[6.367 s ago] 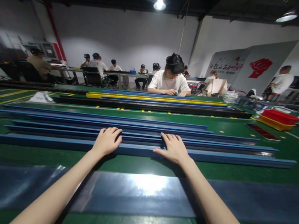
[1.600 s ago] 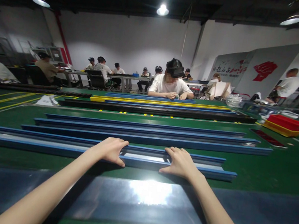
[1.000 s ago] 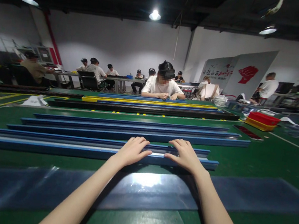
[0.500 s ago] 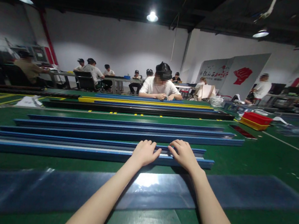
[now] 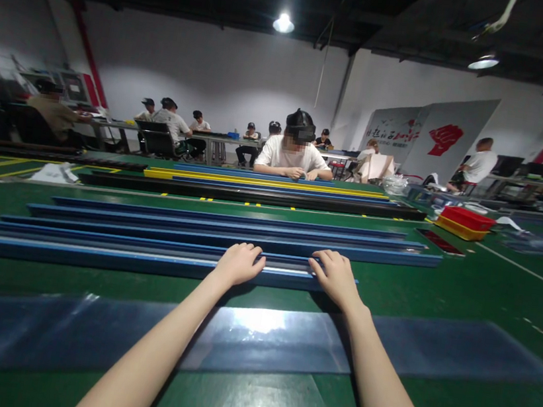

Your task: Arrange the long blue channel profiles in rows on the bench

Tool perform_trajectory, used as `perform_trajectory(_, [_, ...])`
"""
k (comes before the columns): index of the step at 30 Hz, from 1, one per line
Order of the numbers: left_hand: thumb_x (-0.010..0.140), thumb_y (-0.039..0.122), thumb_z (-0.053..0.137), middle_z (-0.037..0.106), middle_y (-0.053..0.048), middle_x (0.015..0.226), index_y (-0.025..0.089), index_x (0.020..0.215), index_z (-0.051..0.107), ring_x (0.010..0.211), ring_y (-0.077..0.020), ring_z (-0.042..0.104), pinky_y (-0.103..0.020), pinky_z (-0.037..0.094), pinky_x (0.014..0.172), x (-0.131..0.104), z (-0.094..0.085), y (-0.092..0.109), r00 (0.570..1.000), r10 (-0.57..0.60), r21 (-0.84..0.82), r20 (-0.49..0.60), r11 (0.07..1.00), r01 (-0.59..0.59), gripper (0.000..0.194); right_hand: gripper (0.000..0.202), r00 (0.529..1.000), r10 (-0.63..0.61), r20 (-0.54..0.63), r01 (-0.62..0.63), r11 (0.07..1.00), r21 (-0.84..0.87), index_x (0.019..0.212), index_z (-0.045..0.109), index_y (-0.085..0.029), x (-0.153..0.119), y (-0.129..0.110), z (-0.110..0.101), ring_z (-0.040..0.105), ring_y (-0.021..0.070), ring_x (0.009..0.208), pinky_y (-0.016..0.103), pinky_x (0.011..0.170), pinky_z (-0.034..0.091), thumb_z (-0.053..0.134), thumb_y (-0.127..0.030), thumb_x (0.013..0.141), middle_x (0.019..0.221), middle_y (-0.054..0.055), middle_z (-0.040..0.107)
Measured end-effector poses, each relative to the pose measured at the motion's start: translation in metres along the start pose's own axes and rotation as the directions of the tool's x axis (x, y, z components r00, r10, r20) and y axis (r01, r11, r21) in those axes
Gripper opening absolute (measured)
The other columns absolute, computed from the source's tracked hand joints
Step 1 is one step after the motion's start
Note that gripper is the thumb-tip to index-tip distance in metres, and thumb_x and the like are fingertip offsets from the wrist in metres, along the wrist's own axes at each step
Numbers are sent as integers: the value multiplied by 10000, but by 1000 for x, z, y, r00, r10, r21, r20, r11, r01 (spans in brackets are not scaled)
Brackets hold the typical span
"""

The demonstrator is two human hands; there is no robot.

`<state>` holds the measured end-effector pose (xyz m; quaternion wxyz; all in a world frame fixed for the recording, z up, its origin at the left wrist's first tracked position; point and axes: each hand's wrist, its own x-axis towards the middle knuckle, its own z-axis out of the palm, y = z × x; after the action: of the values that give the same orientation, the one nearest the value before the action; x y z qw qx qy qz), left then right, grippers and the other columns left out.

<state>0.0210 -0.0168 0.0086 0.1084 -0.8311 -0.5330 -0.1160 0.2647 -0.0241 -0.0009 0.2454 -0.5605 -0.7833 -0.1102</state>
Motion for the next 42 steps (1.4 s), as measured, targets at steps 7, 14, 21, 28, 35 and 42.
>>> perform_trajectory(7, [872, 308, 330, 650, -81, 914, 156, 948, 606, 893, -201, 587, -305, 427, 800, -4, -3, -7, 1000, 16, -34, 7, 999, -16, 324, 380, 999, 9, 35, -10, 1000, 14, 1002, 593, -218, -2, 1, -5, 534, 219, 970, 363, 830, 341, 397, -505, 849, 1037, 62, 630])
perform_trajectory(14, [876, 338, 333, 643, -83, 926, 159, 973, 594, 899, -203, 581, -310, 421, 797, -5, -1, -4, 1000, -30, -23, -4, 999, 30, 331, 614, 994, -27, 109, 23, 999, 35, 1123, 555, -210, -7, 10, -6, 523, 256, 1036, 398, 884, 332, 539, -637, 683, 1118, 83, 600])
perform_trajectory(21, [891, 348, 302, 640, -78, 954, 162, 994, 589, 899, -211, 572, -325, 411, 789, -9, 3, 0, 998, -52, 4, -40, 999, 53, 357, 615, 988, -109, 108, 110, 994, -5, 1108, 564, -172, -3, -7, -1, 532, 256, 983, 380, 853, 342, 527, -628, 697, 1071, 108, 608])
perform_trajectory(28, [901, 345, 279, 640, -87, 976, 159, 1011, 586, 920, -219, 564, -336, 400, 809, -10, 5, 1, 997, -50, -12, -59, 999, 49, 375, 614, 986, -133, 99, 137, 990, -38, 1094, 574, -156, -1, -14, 4, 524, 262, 975, 379, 836, 345, 527, -622, 696, 1054, 115, 615])
perform_trajectory(35, [904, 338, 272, 638, -88, 1001, 154, 1051, 578, 936, -219, 558, -340, 394, 830, -11, 5, 1, 997, -48, -25, -62, 999, 47, 386, 594, 984, -113, 138, 116, 993, -15, 1147, 563, -179, 0, -12, 4, 515, 267, 1012, 390, 841, 346, 538, -579, 708, 1130, 115, 601])
perform_trajectory(42, [907, 337, 267, 641, -89, 991, 143, 1057, 580, 927, -216, 564, -336, 398, 825, -12, 4, 1, 998, -38, -9, -57, 999, 37, 397, 561, 980, -116, 161, 104, 992, 78, 1153, 566, -177, 1, -5, 0, 528, 259, 1045, 394, 877, 376, 589, -485, 685, 1165, 97, 595])
